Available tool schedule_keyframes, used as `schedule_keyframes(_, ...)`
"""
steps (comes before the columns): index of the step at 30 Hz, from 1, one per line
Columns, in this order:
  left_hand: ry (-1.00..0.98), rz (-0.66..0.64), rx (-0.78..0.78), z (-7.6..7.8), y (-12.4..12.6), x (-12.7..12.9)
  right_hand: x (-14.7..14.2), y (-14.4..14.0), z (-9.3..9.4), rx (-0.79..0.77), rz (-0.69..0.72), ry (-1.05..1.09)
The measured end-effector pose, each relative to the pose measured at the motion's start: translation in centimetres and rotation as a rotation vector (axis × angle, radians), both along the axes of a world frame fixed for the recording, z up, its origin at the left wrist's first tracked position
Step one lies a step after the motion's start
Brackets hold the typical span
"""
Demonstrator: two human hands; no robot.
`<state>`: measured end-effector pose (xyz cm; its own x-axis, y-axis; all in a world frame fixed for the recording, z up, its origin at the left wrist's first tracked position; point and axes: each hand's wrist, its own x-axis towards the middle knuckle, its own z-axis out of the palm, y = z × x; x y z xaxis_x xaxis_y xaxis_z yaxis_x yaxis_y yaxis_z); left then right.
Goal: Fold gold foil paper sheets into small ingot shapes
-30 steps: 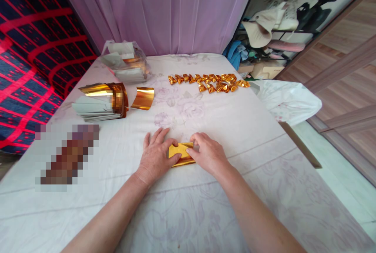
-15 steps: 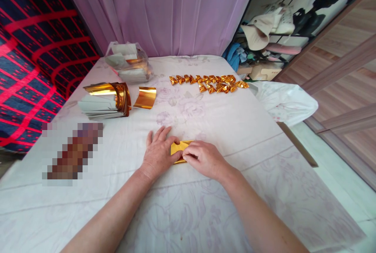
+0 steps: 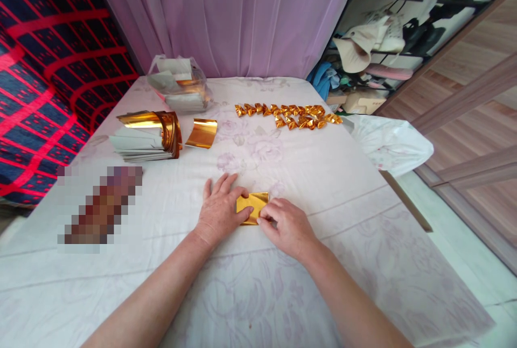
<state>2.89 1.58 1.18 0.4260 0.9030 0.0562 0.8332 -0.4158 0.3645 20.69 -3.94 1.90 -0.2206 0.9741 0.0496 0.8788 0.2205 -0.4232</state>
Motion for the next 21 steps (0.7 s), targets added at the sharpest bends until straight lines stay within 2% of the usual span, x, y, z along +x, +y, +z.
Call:
schedule_keyframes(6,0.007,-0.006,0.011,-0.1,0.0,0.0,-1.4,-0.1,-0.7,0.055,-0.182,-0.121)
schedule_keyframes(21,-0.013,-0.018,0.009,-0.3,0.0,-0.1,-1.2,-1.2,-1.1,0.060,-0.220,-0.090)
